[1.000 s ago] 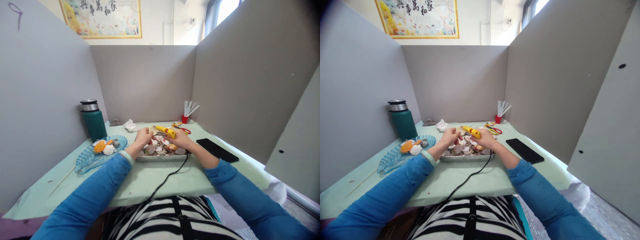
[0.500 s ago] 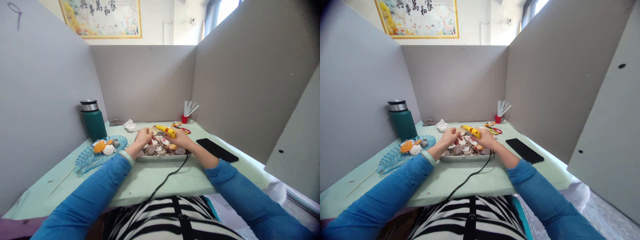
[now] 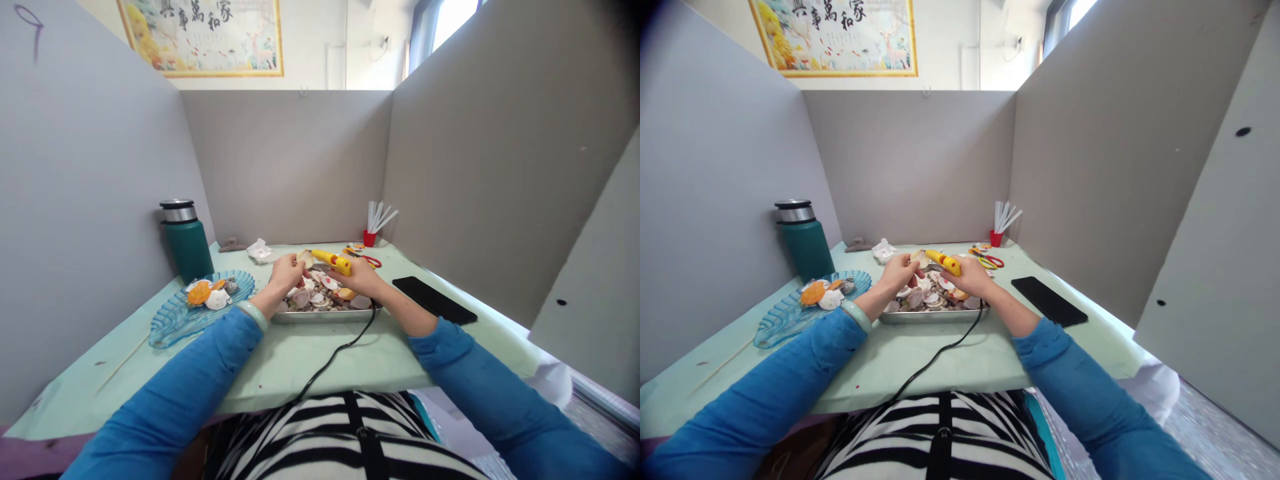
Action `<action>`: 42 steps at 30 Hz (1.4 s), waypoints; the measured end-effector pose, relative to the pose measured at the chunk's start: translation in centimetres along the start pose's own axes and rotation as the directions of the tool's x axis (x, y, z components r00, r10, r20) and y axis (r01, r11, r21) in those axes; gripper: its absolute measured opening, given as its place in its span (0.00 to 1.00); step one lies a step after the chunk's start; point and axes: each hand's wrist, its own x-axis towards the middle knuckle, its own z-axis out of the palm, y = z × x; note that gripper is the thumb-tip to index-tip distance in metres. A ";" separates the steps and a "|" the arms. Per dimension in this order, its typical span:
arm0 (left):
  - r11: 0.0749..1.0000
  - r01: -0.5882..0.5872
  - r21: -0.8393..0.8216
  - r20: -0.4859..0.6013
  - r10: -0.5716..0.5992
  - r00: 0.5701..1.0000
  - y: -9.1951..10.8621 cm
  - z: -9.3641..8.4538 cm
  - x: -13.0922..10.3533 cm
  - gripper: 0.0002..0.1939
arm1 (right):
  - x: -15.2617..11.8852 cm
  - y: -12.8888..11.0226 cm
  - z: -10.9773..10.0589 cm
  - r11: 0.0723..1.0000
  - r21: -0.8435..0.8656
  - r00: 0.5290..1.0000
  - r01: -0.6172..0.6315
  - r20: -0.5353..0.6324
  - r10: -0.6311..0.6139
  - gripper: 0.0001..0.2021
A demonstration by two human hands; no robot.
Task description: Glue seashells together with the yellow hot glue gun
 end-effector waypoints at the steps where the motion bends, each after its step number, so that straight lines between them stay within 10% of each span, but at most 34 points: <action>1: 1.000 0.003 0.004 -0.007 -0.002 1.000 0.1 0.0 0.0 0.06 | 0.0 0.0 0.0 1.000 0.003 1.000 0.000 0.002 0.000 0.12; 42: 0.998 0.027 0.048 0.104 -0.031 0.994 -0.2 0.2 0.0 0.05 | 0.0 -0.2 -0.2 1.000 -0.014 1.000 0.004 0.016 -0.004 0.12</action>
